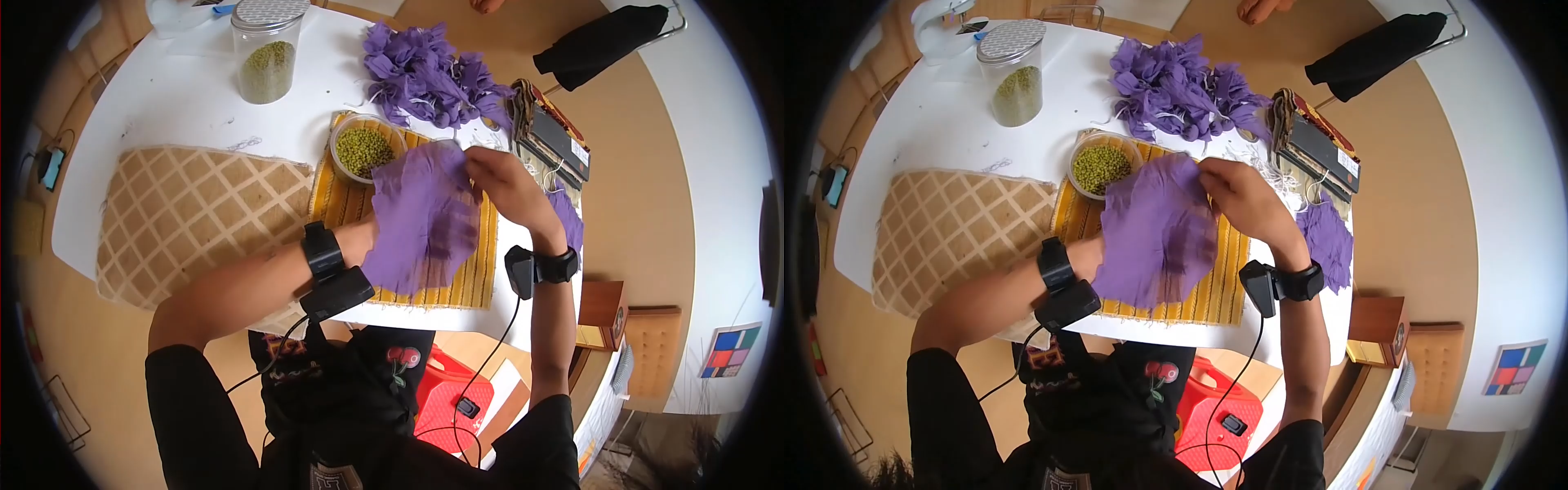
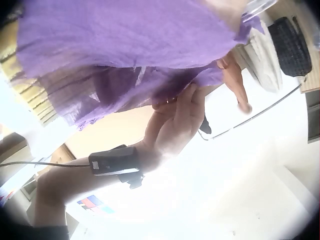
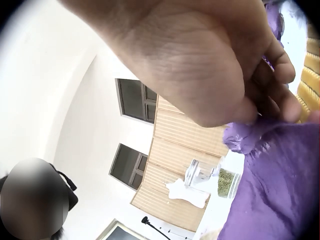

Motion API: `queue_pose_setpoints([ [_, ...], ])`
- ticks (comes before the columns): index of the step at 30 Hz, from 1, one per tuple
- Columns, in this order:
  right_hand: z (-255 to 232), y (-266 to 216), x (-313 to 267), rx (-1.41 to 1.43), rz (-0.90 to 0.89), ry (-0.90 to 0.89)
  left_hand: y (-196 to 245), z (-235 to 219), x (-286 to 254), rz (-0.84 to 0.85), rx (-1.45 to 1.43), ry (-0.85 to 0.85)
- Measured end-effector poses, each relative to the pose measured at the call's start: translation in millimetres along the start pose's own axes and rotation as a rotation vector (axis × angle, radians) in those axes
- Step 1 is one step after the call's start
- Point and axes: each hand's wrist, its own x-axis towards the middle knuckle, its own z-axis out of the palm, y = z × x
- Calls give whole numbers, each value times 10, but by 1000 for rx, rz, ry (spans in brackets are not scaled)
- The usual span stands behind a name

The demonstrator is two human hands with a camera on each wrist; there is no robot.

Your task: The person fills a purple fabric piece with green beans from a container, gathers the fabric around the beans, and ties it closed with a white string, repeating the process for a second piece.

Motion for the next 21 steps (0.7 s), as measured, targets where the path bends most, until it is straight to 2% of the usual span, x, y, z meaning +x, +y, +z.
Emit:
queue_pose_setpoints([
  [1, -5, 14, -20, 0, 3, 1, -21, -6, -19, -15, -39, -13],
  [4, 19, -130, -67, -202, 11, 319, -76, -63, -108, -56, -150, -48],
  [5, 46, -190, -89, -197, 13, 318, -89, -82, -108, -72, -189, -56],
  [7, 114, -374, -151, -295, -154, 482, -117, -98, -85, -100, -264, -73],
  [9, 169, -459, -241, -270, -184, 305, -119, -151, -98, -129, -334, -95],
  [11, 237, -397, -268, -373, -272, 133, -160, -169, -124, -168, -411, -116],
  [15, 301, -411, -233, -435, -320, 63, -196, -227, -104, -219, -559, -159],
  [17, 209, -479, -179, -274, -338, -34, -218, -237, -69, -239, -629, -177],
  [18, 164, -552, -116, -272, -340, -36, -187, -203, -75, -250, -665, -185],
  [19, 122, -643, -21, -222, -330, 34, -167, -156, -74, -252, -665, -182],
  [21, 112, -706, 226, -169, -323, 121, 36, 71, -19, -75, -673, -400],
])
